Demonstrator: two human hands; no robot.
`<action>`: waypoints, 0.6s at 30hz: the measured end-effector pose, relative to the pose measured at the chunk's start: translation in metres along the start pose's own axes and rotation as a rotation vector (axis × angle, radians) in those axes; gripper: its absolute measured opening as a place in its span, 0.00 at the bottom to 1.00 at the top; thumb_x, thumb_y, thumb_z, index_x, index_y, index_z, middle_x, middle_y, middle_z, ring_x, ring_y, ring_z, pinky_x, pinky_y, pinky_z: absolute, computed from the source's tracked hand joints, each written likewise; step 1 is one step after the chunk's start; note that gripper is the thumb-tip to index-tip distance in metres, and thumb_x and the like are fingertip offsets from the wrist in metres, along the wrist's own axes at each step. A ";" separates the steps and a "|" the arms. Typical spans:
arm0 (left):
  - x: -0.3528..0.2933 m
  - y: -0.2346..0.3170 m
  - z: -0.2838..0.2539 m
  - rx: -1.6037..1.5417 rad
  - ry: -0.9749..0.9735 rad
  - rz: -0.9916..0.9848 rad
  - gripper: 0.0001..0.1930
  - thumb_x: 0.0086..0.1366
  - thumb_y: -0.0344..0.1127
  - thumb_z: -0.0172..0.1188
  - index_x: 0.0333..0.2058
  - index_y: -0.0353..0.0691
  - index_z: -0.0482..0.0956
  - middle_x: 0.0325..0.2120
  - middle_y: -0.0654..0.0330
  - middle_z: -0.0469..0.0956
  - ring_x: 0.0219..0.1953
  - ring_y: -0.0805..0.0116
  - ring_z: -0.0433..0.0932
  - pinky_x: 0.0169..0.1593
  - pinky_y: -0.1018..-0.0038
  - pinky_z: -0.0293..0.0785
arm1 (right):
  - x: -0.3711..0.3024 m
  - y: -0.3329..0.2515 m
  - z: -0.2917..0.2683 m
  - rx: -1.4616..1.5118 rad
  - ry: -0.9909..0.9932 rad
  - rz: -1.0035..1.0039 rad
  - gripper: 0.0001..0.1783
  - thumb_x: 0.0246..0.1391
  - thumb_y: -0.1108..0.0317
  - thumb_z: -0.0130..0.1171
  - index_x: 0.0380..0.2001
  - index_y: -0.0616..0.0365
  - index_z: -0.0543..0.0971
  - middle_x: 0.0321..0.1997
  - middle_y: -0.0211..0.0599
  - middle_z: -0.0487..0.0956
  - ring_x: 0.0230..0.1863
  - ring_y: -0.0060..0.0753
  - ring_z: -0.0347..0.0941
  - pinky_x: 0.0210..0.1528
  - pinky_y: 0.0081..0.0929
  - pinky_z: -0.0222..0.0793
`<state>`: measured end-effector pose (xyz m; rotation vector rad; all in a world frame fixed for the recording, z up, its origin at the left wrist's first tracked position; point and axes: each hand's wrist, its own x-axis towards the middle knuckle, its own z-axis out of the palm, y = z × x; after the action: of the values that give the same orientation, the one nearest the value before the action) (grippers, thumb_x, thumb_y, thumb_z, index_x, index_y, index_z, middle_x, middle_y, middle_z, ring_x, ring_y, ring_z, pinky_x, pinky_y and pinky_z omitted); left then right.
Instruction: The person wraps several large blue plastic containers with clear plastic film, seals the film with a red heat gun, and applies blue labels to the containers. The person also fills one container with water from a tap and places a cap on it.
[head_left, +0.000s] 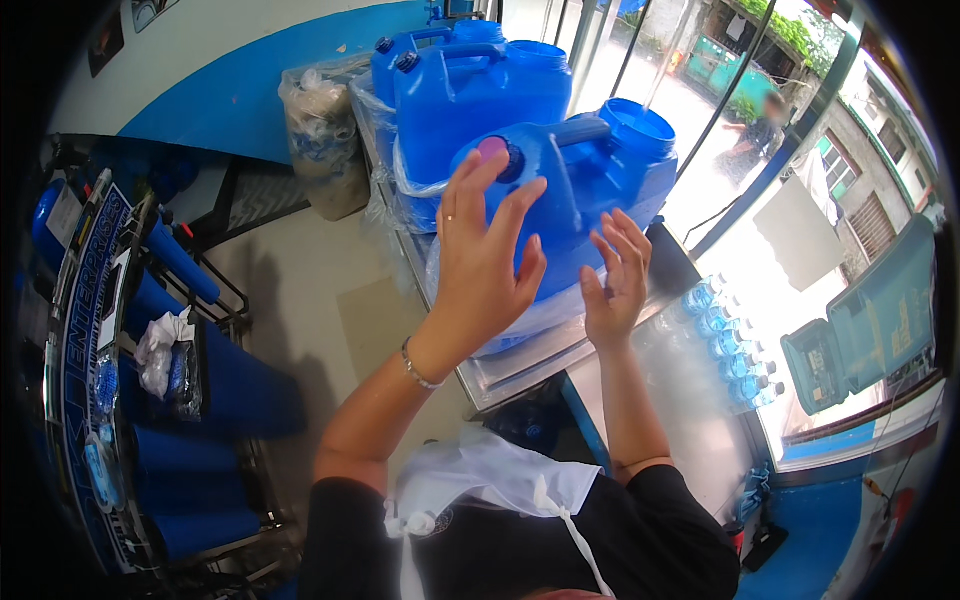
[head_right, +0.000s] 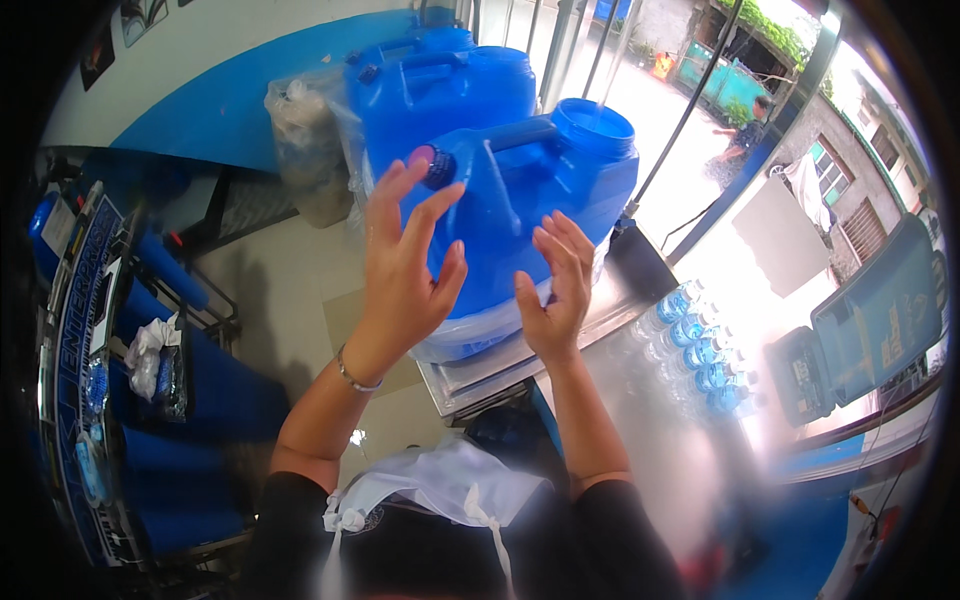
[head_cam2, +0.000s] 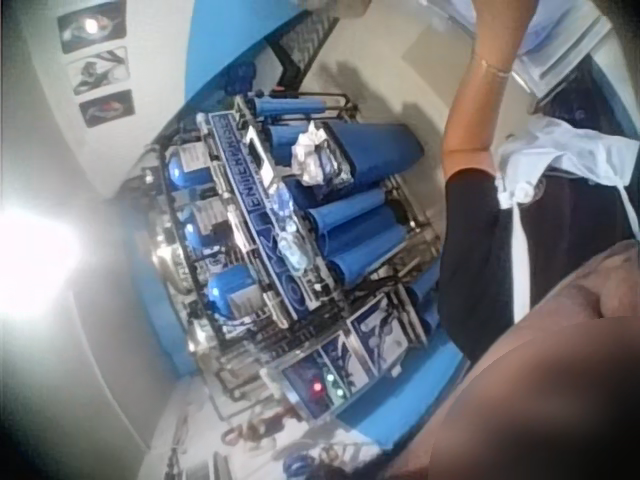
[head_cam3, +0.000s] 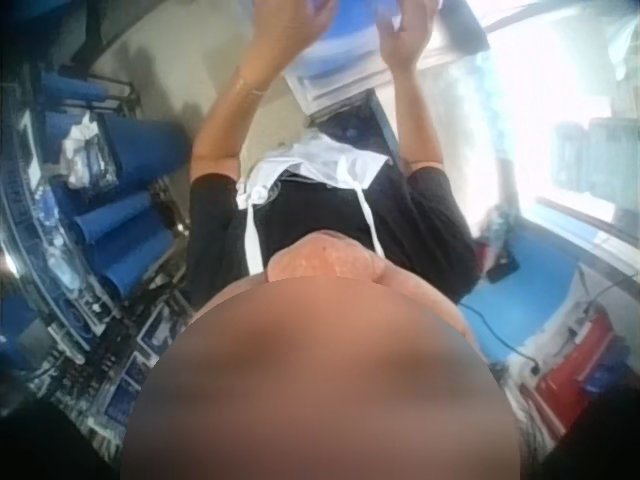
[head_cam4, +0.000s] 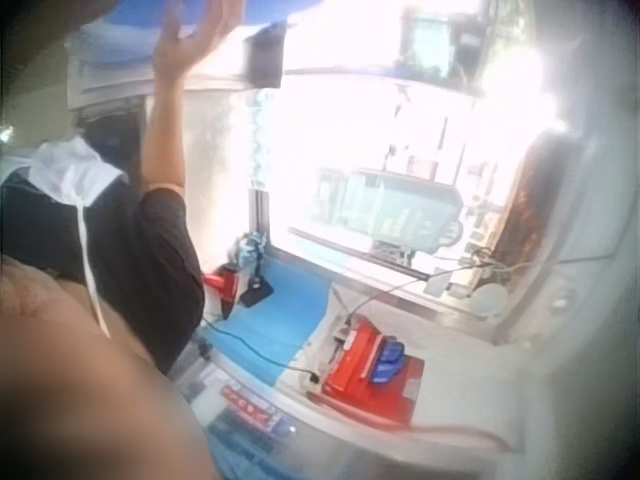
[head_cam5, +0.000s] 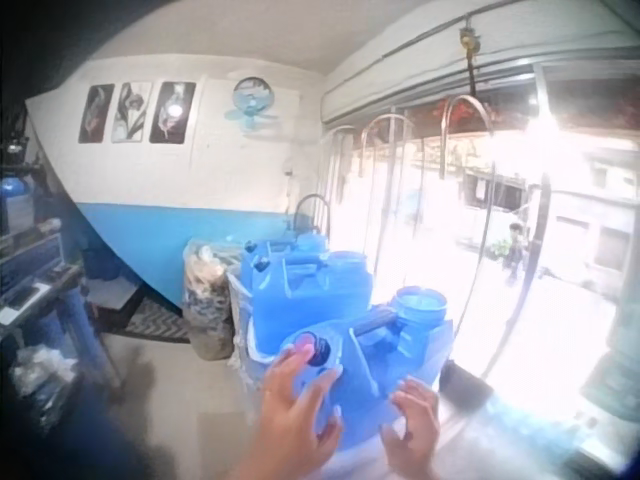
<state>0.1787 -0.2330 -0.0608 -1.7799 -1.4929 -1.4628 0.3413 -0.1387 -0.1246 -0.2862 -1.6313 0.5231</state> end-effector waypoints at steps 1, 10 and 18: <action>0.006 0.003 0.009 0.054 0.029 0.013 0.27 0.54 0.27 0.61 0.55 0.44 0.73 0.62 0.47 0.60 0.66 0.38 0.56 0.64 0.49 0.57 | -0.003 0.009 -0.014 -0.129 0.012 -0.037 0.21 0.52 0.77 0.60 0.51 0.63 0.75 0.59 0.48 0.68 0.59 0.40 0.70 0.53 0.32 0.76; 0.019 0.014 0.072 0.350 0.089 -0.189 0.39 0.49 0.46 0.70 0.62 0.51 0.68 0.67 0.44 0.53 0.70 0.33 0.45 0.64 0.34 0.47 | 0.030 0.166 -0.134 -0.781 0.038 0.248 0.20 0.52 0.82 0.55 0.49 0.58 0.77 0.49 0.45 0.71 0.41 0.35 0.75 0.40 0.24 0.75; 0.013 0.006 0.078 0.390 0.186 -0.138 0.37 0.47 0.46 0.71 0.58 0.48 0.72 0.62 0.45 0.59 0.67 0.33 0.52 0.63 0.40 0.55 | 0.037 0.287 -0.156 -1.264 -0.597 0.352 0.18 0.56 0.69 0.52 0.50 0.54 0.78 0.53 0.46 0.73 0.57 0.56 0.69 0.55 0.49 0.70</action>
<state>0.2181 -0.1665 -0.0770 -1.2998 -1.6910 -1.2519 0.4567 0.1530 -0.2243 -1.4732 -2.3403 -0.2935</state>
